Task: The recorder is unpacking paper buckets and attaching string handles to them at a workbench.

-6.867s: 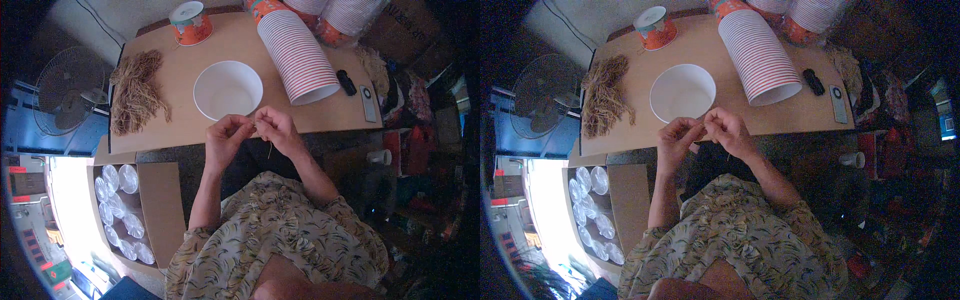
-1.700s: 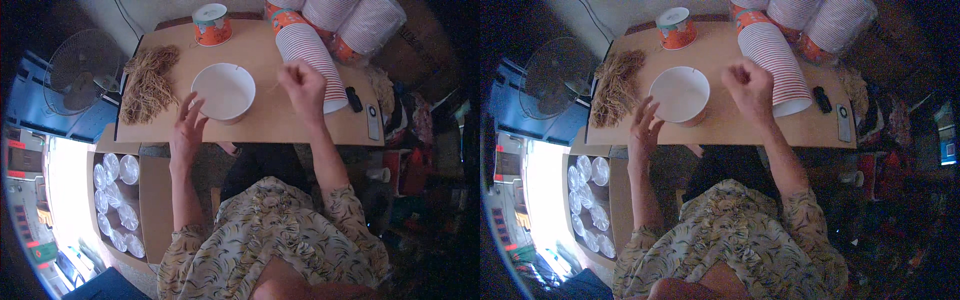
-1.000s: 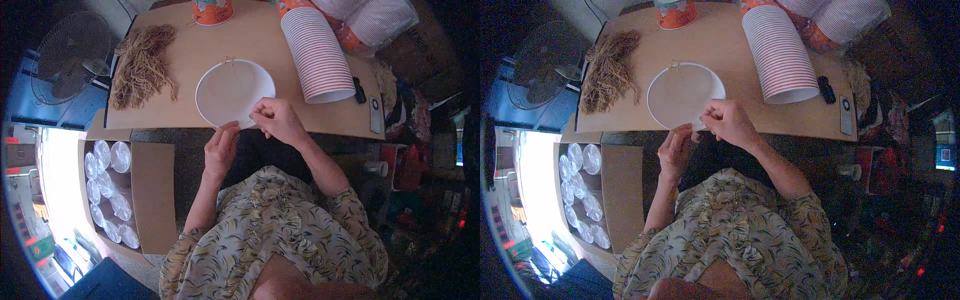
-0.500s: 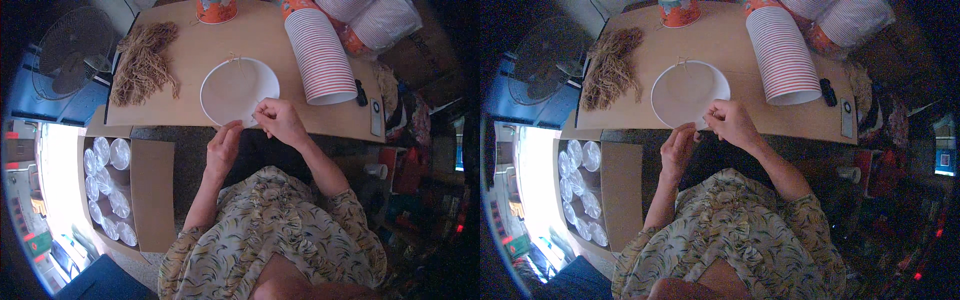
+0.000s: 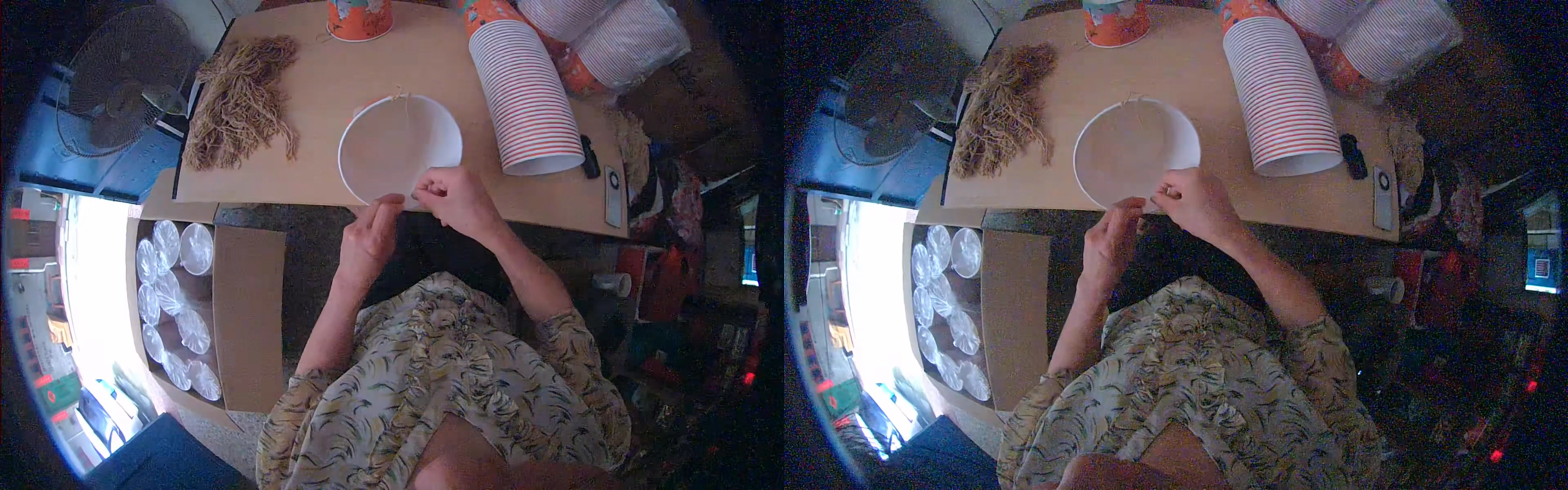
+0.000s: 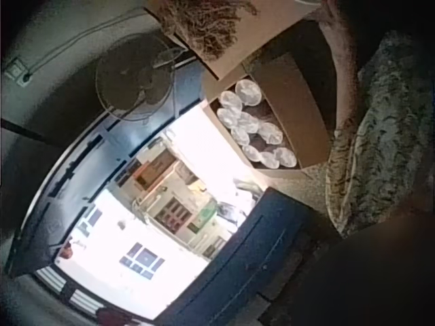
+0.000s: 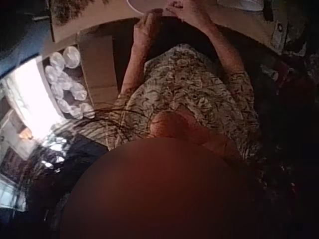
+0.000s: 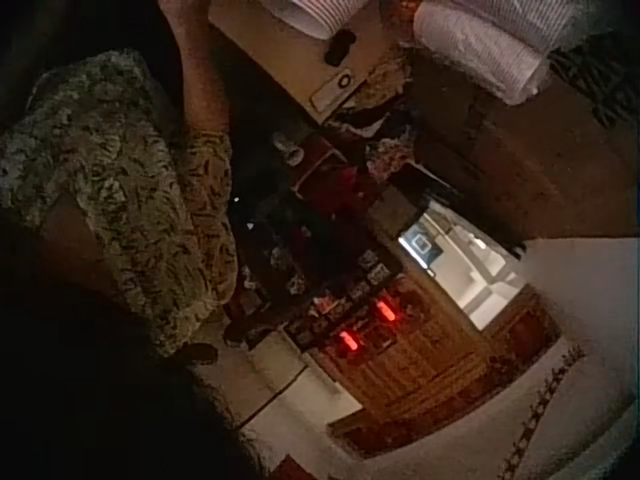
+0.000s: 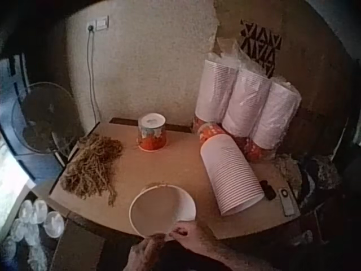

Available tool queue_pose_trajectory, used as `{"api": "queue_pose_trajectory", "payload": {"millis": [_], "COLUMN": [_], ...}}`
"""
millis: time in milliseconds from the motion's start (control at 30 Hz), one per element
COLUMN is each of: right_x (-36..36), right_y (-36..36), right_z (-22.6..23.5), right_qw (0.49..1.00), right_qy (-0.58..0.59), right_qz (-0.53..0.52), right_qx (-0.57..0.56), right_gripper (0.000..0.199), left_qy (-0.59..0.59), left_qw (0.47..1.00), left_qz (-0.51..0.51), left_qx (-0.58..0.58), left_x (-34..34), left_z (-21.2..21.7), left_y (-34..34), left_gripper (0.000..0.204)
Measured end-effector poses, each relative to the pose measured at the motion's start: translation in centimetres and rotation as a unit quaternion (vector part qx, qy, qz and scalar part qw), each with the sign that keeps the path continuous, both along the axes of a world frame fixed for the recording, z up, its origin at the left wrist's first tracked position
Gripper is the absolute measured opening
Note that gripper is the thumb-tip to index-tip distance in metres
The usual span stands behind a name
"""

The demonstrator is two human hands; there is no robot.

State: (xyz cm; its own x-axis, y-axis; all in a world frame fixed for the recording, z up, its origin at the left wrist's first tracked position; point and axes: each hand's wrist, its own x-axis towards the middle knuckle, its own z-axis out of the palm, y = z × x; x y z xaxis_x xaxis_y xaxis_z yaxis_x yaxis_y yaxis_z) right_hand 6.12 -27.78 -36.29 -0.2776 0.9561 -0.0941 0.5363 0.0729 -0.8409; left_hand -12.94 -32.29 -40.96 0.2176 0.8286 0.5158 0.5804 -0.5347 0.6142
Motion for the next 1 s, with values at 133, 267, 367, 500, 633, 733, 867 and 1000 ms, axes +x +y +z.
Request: {"api": "queue_pose_trajectory", "payload": {"millis": [133,267,367,500,633,733,867,1000], "right_x": [0.2,0.6,1.3,1.4,2.2,2.4,2.6,2.8], "right_y": [1.2,2.1,3.2,2.8,2.7,2.2,1.9,1.9], "right_z": [1.4,2.9,3.2,4.0,3.1,2.9,2.8,3.6], "right_qw": [0.999,0.975,0.974,0.972,0.975,0.979,0.974,0.978], "right_qy": [-0.051,-0.167,-0.201,-0.196,-0.175,-0.143,-0.160,-0.140], "right_qz": [0.014,0.056,0.076,0.071,0.058,0.033,0.019,-0.003], "right_qx": [0.005,0.135,0.070,0.105,0.128,0.143,0.162,0.156], "right_gripper": [0.017,0.015,0.016,0.015,0.015,0.016,0.017,0.019], "left_qy": [0.040,0.019,0.024,-0.051,-0.083,-0.033,-0.014,-0.044], "left_qw": [0.994,0.995,0.990,0.985,0.986,0.989,0.977,0.975], "left_qz": [-0.033,-0.063,-0.074,-0.101,-0.112,-0.096,-0.105,-0.119], "left_qx": [-0.092,-0.069,-0.114,-0.127,-0.092,-0.106,-0.183,-0.180], "left_x": [0.2,0.6,1.2,1.6,2.2,2.5,2.8,2.9], "left_z": [1.8,3.4,5.0,4.4,4.7,5.9,6.5,6.1], "left_y": [1.0,2.2,2.7,3.3,3.5,3.5,3.6,4.1], "left_gripper": [0.031,0.031,0.031,0.031,0.034,0.039,0.044,0.050]}}
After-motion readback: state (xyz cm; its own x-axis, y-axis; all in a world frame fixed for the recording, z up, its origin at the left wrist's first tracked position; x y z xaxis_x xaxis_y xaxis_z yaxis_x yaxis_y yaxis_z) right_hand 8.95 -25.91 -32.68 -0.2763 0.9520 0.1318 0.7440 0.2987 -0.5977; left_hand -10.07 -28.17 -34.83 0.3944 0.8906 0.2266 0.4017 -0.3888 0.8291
